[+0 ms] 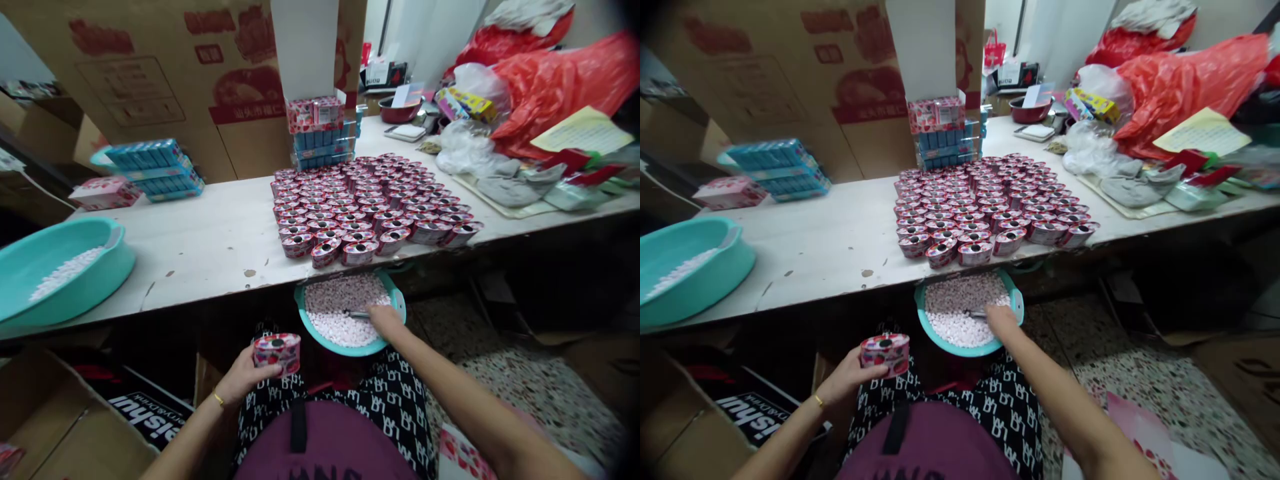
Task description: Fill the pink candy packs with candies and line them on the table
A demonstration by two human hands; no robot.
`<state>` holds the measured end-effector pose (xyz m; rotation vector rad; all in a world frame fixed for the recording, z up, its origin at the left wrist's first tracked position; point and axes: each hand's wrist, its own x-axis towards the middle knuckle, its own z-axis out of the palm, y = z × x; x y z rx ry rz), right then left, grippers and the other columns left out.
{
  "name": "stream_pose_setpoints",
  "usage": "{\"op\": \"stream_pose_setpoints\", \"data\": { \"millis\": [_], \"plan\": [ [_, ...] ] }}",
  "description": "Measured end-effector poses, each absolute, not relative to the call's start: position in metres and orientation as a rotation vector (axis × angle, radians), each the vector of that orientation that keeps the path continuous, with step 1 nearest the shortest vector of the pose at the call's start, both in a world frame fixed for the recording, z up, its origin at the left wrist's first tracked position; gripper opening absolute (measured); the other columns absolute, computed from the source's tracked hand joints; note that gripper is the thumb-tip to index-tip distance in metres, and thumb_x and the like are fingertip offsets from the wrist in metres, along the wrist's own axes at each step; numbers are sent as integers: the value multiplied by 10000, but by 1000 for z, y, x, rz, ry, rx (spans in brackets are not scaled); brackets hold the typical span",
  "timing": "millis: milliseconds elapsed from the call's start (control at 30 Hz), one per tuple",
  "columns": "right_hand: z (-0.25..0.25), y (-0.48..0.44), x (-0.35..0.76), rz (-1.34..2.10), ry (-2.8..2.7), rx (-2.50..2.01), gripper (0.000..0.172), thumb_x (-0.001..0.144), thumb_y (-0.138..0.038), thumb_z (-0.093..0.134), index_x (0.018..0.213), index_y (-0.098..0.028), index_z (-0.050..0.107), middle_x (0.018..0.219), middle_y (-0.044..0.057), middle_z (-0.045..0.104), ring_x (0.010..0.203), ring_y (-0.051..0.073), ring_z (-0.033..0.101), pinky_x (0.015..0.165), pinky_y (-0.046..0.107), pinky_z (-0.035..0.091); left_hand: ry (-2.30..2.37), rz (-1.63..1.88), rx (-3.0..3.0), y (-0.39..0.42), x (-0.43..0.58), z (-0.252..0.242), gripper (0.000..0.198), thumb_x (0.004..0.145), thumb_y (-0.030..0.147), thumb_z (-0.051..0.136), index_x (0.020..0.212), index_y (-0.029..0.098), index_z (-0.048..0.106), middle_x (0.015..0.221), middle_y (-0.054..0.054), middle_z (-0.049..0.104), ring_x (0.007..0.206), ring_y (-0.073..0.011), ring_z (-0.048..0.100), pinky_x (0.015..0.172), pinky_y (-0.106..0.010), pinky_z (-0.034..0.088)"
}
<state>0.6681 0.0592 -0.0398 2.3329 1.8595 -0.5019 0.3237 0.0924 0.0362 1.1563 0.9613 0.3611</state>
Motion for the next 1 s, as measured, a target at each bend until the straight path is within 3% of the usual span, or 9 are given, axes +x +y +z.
{"op": "stream_pose_setpoints", "data": {
  "millis": [333,633,733,900,1000],
  "plan": [
    [-91,78,658,-928,1837,2569,258,800,-174,403,863,-168,653,855,53,658,813,138,559,680,213,366,1126,593,1437,124,385,-9,494,562,312,727,989,132,556,940,-74,655,875,-193,600,868,-341,437],
    [-48,72,689,-1310,1969,2620,246,774,-213,427,847,-140,650,584,-16,570,550,95,485,540,197,348,1107,717,1564,148,416,-37,425,587,245,688,982,136,575,935,-65,644,851,-176,596,837,-321,445],
    [-12,72,695,-1217,2052,2565,237,760,-218,450,824,-157,669,590,-6,581,579,109,501,576,218,352,1107,726,1617,150,433,-42,416,579,167,663,988,152,589,940,-55,643,853,-178,595,826,-317,447],
    [44,77,677,-713,2027,2370,265,756,-197,434,844,-225,682,777,41,645,790,185,568,692,288,375,1106,703,1716,144,459,-43,420,553,78,616,964,164,613,920,-40,641,838,-180,587,817,-317,446],
    [65,82,658,-568,1960,2323,249,735,-164,451,839,-195,676,811,88,639,857,226,574,752,345,382,1115,706,1742,142,464,-47,428,549,59,600,965,159,615,931,-45,634,847,-183,581,824,-323,441]
  ]
}}
